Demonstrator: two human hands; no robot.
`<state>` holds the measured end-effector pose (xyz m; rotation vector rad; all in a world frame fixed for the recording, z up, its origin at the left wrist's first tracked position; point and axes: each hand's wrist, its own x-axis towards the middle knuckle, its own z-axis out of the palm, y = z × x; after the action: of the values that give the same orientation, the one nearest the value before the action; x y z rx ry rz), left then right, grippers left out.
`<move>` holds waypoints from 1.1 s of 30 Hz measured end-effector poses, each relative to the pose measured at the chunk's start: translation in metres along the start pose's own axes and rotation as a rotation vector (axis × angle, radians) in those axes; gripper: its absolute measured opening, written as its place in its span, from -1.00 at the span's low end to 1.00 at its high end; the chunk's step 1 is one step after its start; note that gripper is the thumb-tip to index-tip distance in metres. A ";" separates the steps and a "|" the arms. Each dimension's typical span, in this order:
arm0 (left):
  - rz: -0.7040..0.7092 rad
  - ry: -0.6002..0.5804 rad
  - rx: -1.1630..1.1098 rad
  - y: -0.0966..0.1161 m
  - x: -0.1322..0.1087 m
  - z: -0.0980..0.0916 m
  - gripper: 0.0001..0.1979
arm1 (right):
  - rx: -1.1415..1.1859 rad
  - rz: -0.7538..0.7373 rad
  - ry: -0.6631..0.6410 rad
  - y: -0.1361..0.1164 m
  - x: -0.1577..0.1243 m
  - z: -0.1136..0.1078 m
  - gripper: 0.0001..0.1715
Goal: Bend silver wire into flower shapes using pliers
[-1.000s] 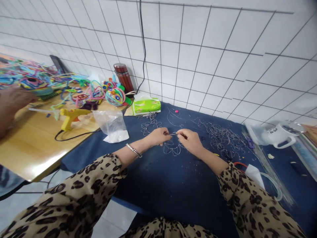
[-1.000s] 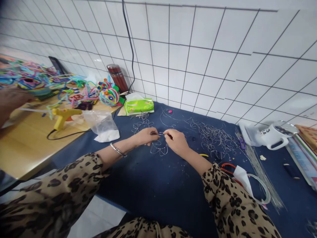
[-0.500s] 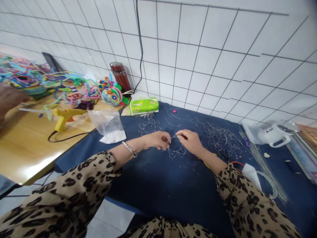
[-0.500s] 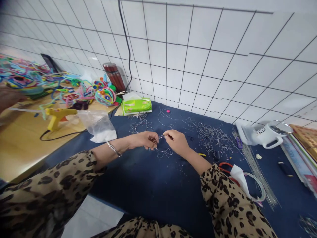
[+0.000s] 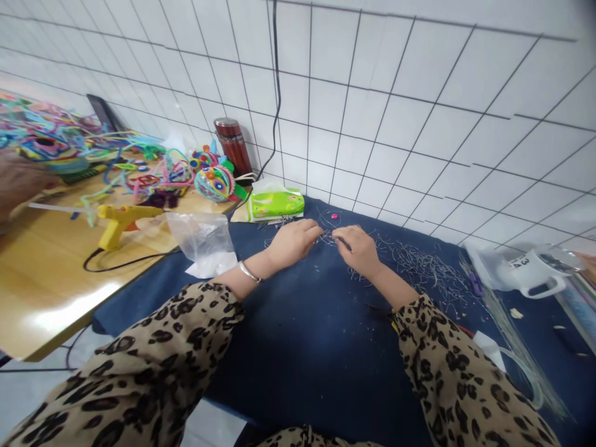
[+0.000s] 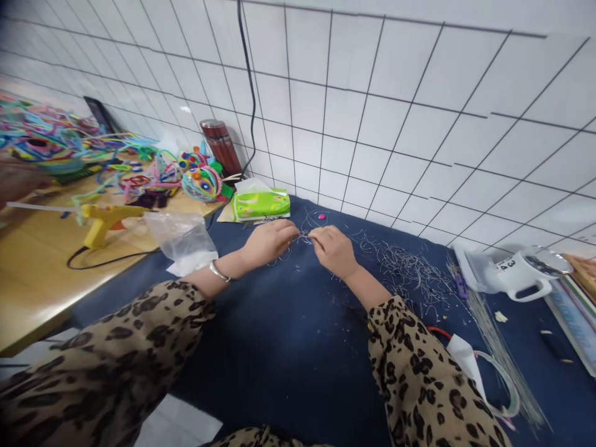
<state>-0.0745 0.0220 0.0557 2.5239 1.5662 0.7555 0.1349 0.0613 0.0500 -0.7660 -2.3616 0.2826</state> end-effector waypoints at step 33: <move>0.307 -0.229 -0.221 0.007 -0.072 0.031 -0.56 | -0.391 -0.274 -0.537 -0.044 -0.047 0.008 -0.62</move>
<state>-0.0803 -0.0371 0.0042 2.6010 0.9823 0.6004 0.1395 -0.0024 0.0364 -0.5716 -3.0486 -0.1145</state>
